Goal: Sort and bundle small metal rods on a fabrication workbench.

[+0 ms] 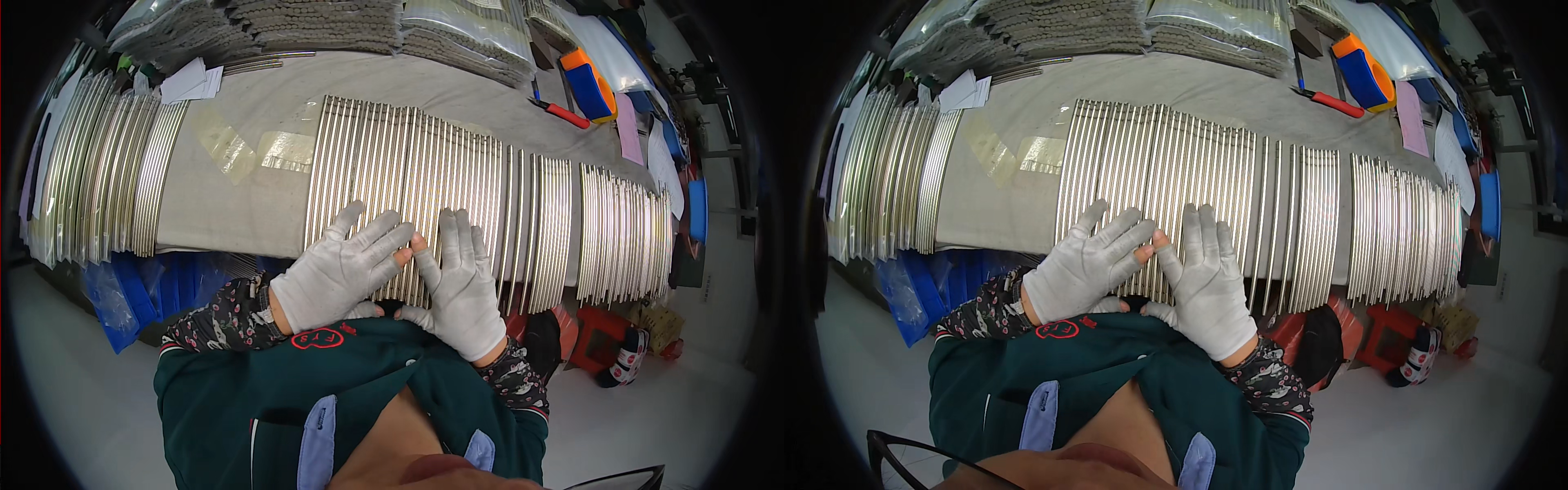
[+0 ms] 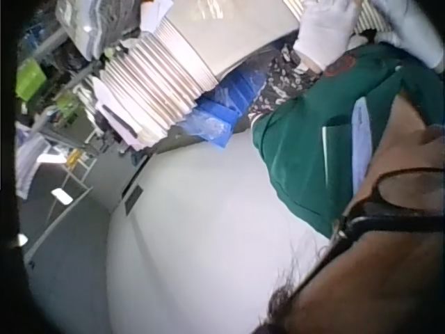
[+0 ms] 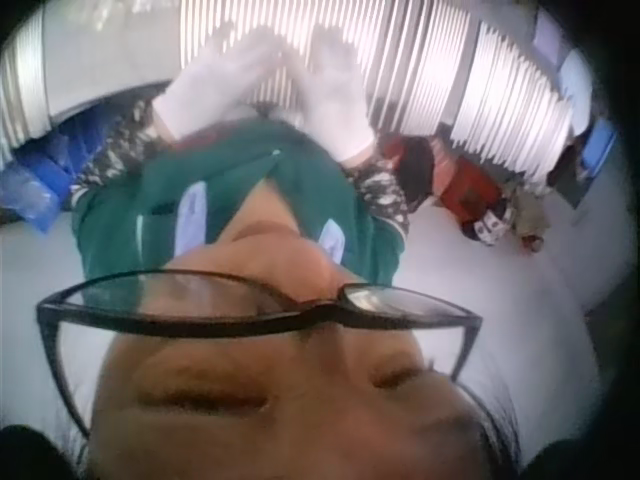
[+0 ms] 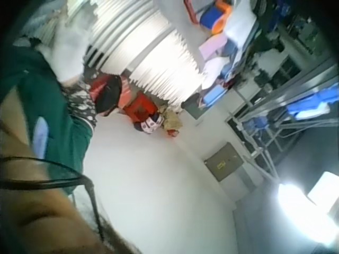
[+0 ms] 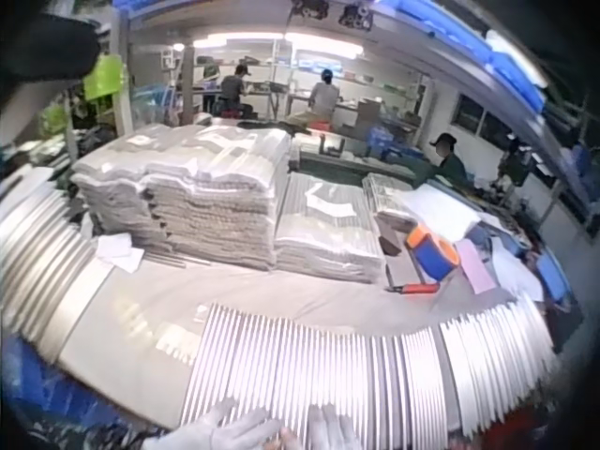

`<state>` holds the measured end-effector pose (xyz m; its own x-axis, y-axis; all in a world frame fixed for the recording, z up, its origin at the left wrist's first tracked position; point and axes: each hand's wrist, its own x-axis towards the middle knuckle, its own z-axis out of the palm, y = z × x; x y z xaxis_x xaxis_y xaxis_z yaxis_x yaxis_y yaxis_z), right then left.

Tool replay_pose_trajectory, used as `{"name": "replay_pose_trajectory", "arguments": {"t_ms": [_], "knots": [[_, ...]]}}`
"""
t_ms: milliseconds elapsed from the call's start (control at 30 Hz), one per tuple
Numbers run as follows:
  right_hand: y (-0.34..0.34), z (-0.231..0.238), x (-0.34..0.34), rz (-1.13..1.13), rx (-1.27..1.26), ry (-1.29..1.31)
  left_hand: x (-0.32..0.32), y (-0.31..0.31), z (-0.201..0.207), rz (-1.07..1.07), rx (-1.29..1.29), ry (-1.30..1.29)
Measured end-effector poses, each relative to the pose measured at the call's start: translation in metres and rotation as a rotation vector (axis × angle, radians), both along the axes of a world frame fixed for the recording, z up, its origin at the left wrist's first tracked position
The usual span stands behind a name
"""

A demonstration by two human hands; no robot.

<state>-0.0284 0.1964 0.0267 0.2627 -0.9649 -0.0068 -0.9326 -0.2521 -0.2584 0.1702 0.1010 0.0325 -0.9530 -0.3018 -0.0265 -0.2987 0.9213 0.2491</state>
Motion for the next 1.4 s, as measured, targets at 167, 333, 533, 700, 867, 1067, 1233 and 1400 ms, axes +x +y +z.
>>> {"name": "replay_pose_trajectory", "arguments": {"t_ms": [167,333,533,700,867,1067,1233,1400], "knots": [[-0.002,-0.004,0.001,-0.025,-0.016,0.014,0.000,-0.005,-0.005,-0.019,-0.007,-0.006],[-0.009,-0.002,0.004,0.003,0.006,0.018,0.015,-0.010,-0.006,-0.025,0.048,0.041],[-0.027,0.003,0.027,0.100,0.056,0.007,0.043,-0.017,-0.002,0.030,0.045,0.005],[-0.043,0.002,0.050,0.183,0.025,-0.053,0.072,-0.019,0.002,0.104,0.049,0.015],[-0.037,0.005,0.055,0.259,0.038,-0.157,0.088,-0.015,0.003,0.182,0.022,0.014],[0.002,0.013,-0.033,-0.176,-0.176,-0.069,0.075,0.001,0.008,0.175,0.050,-0.039],[0.049,-0.013,-0.122,-0.521,-0.172,0.137,0.043,0.008,0.004,0.045,0.079,0.024],[0.040,-0.021,-0.104,-0.362,-0.139,0.133,0.026,0.010,0.002,0.056,0.050,0.007]]}}
